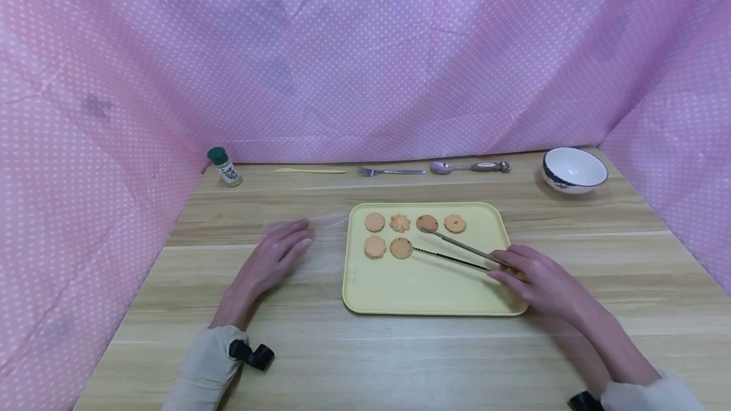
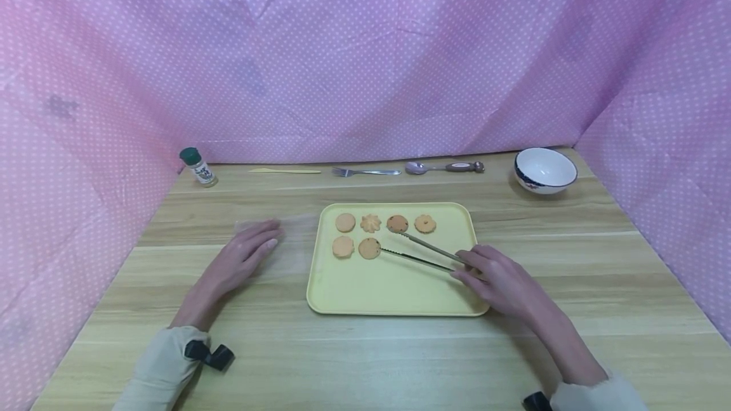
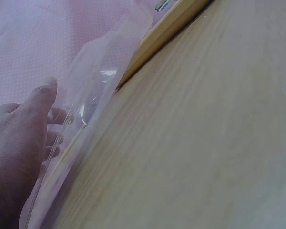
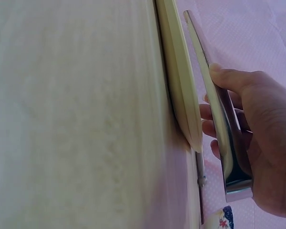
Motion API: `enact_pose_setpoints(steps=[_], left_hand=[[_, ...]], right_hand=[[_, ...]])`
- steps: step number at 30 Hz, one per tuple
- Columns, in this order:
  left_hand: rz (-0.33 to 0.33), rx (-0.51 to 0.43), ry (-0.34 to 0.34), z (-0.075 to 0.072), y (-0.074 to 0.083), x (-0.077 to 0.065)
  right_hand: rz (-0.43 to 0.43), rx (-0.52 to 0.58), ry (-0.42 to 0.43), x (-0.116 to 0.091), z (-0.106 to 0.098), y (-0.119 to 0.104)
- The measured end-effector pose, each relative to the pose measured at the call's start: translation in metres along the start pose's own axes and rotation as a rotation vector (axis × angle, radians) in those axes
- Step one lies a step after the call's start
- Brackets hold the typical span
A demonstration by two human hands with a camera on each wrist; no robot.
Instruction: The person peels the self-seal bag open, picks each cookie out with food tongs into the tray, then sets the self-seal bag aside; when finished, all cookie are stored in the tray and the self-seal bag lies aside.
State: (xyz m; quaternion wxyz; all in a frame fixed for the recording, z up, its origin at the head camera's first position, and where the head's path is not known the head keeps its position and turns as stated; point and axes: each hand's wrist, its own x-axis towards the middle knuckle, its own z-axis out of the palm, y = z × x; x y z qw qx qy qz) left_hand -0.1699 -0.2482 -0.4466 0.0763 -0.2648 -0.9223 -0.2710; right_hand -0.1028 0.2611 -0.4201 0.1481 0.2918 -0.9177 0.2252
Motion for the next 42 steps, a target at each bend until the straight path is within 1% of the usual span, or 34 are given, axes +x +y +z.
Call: enact_pose_setpoints(steps=[5, 8, 11, 14, 17, 23, 28, 32, 35, 39, 42], left_hand=[[0.001, 0.0, 0.004, 0.0, 0.0, 0.0], [0.0, 0.003, 0.007, -0.001, 0.001, 0.0], [-0.012, 0.008, 0.007, -0.001, 0.001, -0.001], [-0.024, 0.007, 0.004, -0.001, 0.001, -0.001], [-0.019, 0.008, 0.007, -0.002, -0.001, -0.002], [-0.019, 0.022, 0.004, -0.004, -0.005, -0.005], [-0.021, 0.034, -0.001, -0.007, -0.007, -0.007], [-0.01, 0.046, 0.003, -0.01, -0.007, -0.008], [0.0, 0.056, 0.006, -0.012, -0.009, -0.008], [-0.005, 0.065, -0.001, -0.013, -0.01, -0.01], [-0.009, 0.068, -0.005, -0.014, -0.011, -0.011]], right_hand=[[-0.032, 0.047, 0.061, -0.005, 0.0, 0.006], [-0.035, 0.069, 0.097, -0.008, -0.001, 0.009], [-0.021, 0.068, 0.125, -0.011, -0.003, 0.011], [0.026, 0.062, 0.133, -0.015, -0.005, 0.012], [0.088, 0.062, 0.13, -0.018, -0.007, 0.012], [0.172, 0.082, 0.139, -0.025, -0.011, 0.015], [0.245, 0.109, 0.163, -0.032, -0.014, 0.016], [0.298, 0.112, 0.185, -0.036, -0.016, 0.017], [0.359, 0.11, 0.188, -0.039, -0.017, 0.019], [0.465, 0.106, 0.18, -0.044, -0.019, 0.02], [0.527, 0.095, 0.177, -0.047, -0.02, 0.022]])
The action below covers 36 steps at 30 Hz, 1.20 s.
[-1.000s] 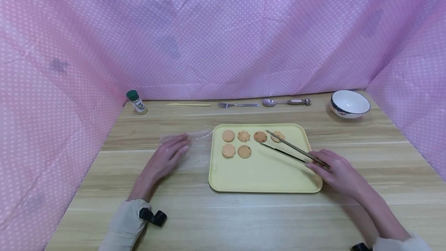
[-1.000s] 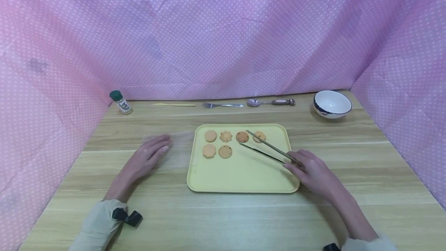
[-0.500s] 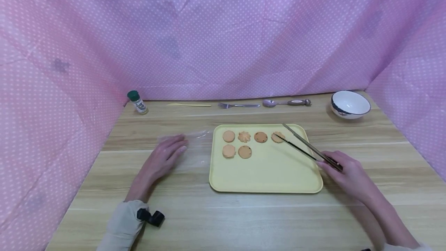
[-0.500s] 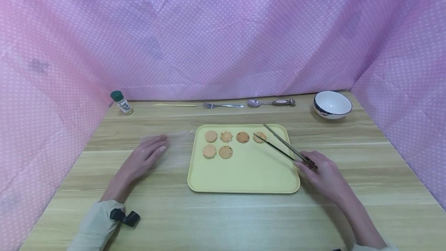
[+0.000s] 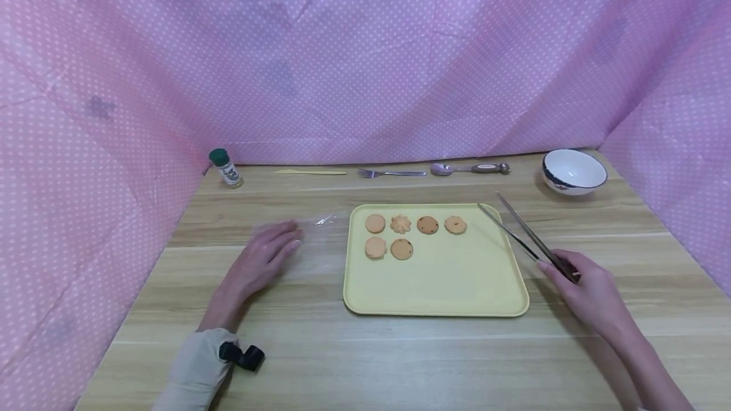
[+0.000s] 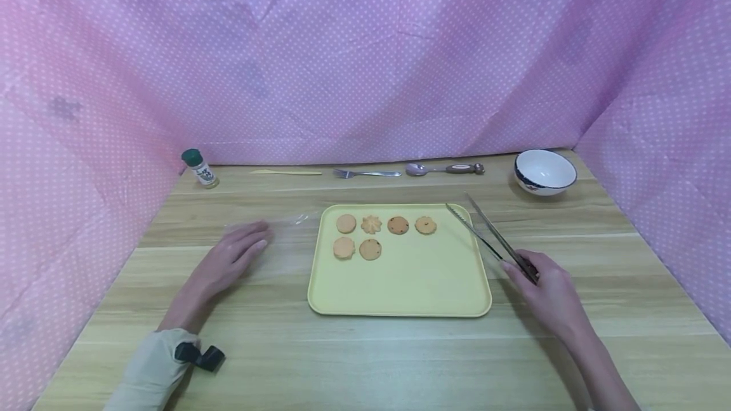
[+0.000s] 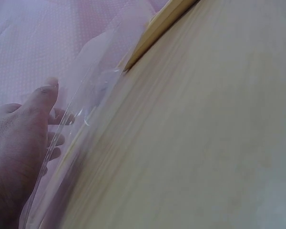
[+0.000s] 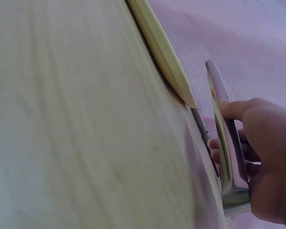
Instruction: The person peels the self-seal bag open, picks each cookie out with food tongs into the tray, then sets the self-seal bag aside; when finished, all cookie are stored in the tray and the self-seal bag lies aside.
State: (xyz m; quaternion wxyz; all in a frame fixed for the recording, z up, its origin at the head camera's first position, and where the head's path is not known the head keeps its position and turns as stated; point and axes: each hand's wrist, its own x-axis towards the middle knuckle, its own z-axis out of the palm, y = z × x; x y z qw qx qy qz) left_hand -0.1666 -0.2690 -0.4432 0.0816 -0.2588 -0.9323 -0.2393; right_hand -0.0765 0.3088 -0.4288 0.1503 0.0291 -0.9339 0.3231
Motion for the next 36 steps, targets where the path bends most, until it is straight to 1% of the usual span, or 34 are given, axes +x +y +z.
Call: enact_pose_setpoints(steps=[4, 13, 20, 26, 33, 36], left_hand=[[0.003, 0.002, -0.002, -0.001, -0.001, -0.001], [-0.014, 0.01, -0.019, -0.001, -0.004, -0.003], [0.015, 0.019, 0.003, -0.002, -0.007, -0.004], [0.029, 0.023, 0.014, -0.002, -0.01, -0.005], [-0.017, 0.028, -0.019, -0.001, -0.01, -0.004], [-0.021, 0.028, -0.021, -0.001, -0.01, -0.004]], right_hand=[[0.053, -0.025, 0.0, -0.002, -0.001, 0.004], [0.118, -0.056, -0.015, -0.007, -0.003, 0.009], [0.184, -0.063, -0.022, -0.01, -0.007, 0.009], [0.207, -0.098, 0.0, -0.01, -0.009, 0.009], [0.24, -0.123, 0.024, -0.013, -0.009, 0.012], [0.244, -0.126, 0.032, -0.014, -0.009, 0.012]])
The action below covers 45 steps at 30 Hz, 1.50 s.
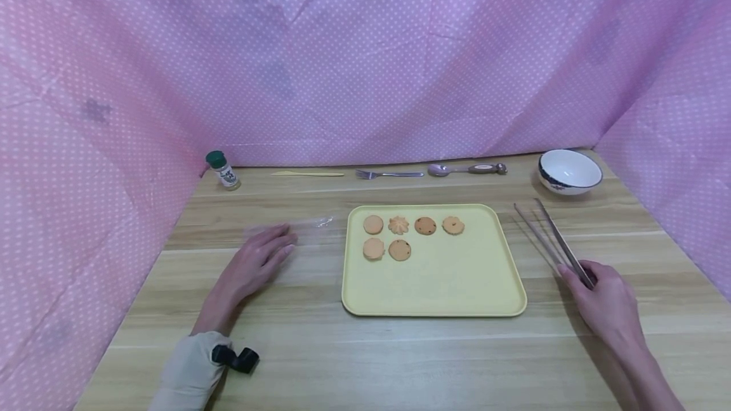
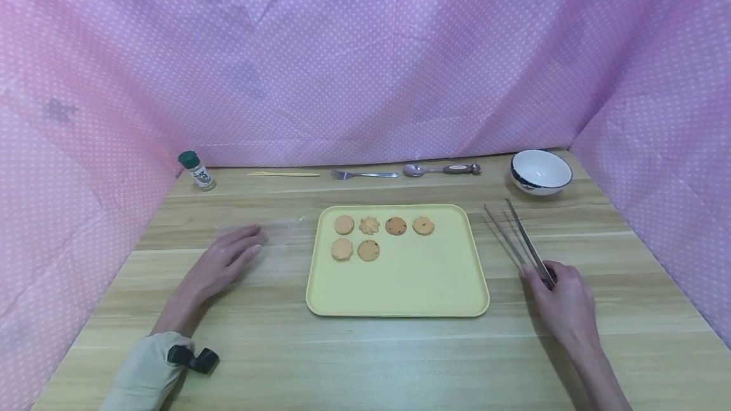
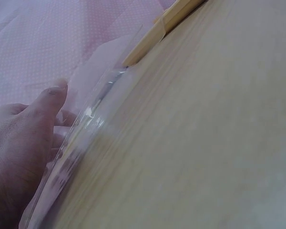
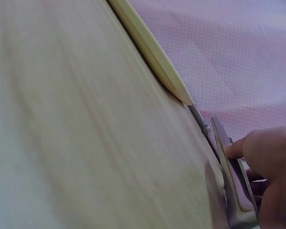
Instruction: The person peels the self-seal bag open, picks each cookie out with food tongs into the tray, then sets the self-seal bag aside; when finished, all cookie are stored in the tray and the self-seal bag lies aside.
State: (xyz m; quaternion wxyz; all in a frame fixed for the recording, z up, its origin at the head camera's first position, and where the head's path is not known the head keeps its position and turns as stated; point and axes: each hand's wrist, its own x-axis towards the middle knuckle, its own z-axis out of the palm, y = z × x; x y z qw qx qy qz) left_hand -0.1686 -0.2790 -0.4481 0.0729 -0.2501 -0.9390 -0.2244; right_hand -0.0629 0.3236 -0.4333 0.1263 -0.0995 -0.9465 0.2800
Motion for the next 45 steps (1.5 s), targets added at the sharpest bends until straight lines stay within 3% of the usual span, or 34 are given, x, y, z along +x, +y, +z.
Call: enact_pose_setpoints(steps=[21, 36, 45], left_hand=[[-0.002, 0.017, 0.01, 0.0, -0.0001, -0.0004], [-0.008, 0.024, -0.001, -0.0003, 0.0001, -0.0006], [0.021, 0.021, 0.021, -0.0007, -0.0006, -0.0009]], right_hand=[[0.041, -0.003, 0.024, -0.0005, 0.0026, -0.0004], [0.027, -0.029, 0.018, -0.0009, 0.0034, -0.0022], [0.007, -0.043, 0.03, -0.0001, 0.004, -0.0028]])
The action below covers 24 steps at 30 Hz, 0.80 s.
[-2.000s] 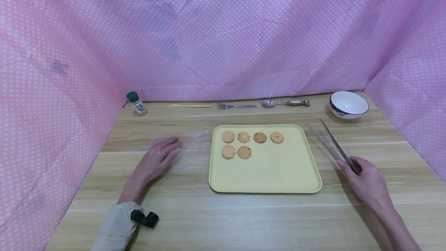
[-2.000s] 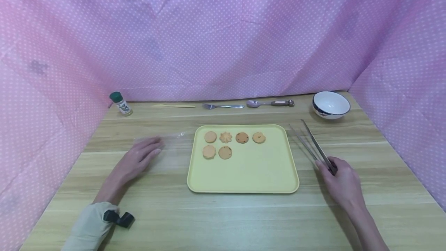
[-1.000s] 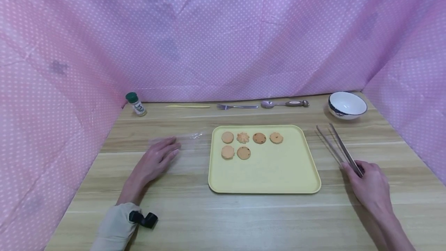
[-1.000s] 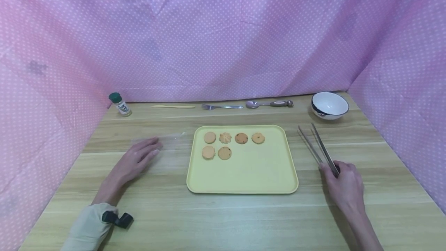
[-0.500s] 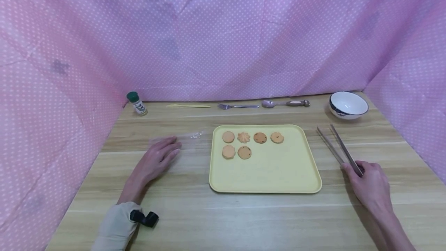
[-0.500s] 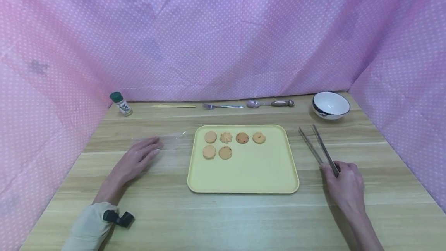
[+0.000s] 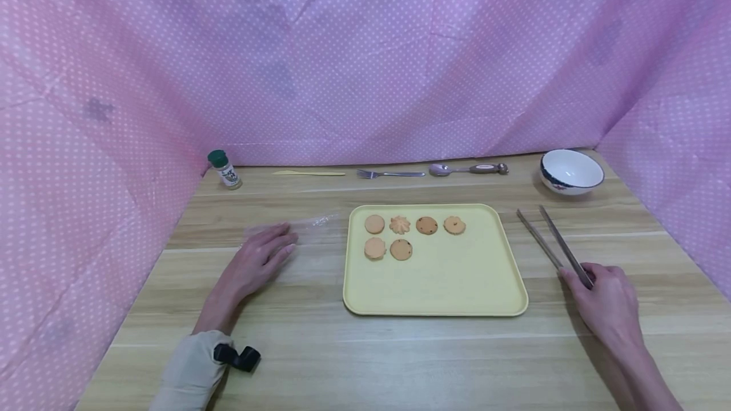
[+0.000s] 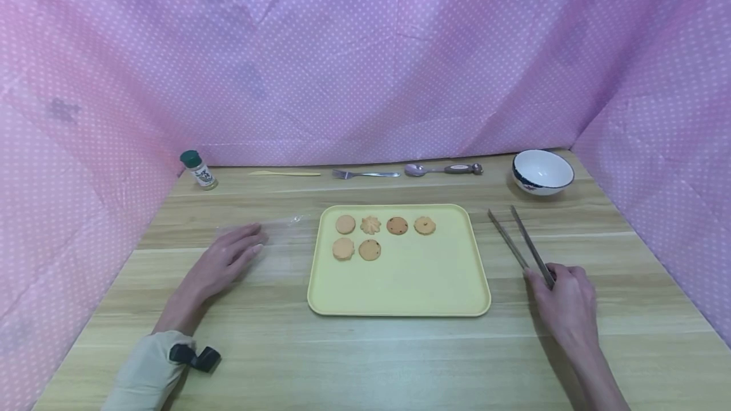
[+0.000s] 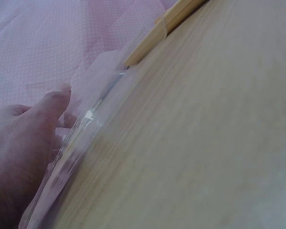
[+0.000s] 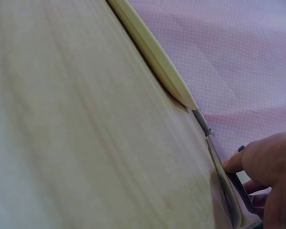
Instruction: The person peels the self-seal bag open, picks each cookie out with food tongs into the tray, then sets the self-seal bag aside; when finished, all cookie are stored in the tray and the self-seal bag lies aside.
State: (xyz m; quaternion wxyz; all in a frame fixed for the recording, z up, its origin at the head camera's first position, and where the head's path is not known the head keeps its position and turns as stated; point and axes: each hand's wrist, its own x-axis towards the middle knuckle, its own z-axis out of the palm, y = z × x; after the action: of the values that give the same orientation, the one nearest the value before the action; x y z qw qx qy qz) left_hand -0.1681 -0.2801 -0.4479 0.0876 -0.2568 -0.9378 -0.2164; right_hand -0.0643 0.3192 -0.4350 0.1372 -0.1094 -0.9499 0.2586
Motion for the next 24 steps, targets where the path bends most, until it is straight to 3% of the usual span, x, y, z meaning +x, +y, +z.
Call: enact_pose_setpoints(steps=[24], left_hand=[[0.058, 0.011, 0.006, -0.0021, -0.001, 0.0029]], right_hand=[[-0.011, -0.051, -0.027, 0.001, -0.0016, 0.004]])
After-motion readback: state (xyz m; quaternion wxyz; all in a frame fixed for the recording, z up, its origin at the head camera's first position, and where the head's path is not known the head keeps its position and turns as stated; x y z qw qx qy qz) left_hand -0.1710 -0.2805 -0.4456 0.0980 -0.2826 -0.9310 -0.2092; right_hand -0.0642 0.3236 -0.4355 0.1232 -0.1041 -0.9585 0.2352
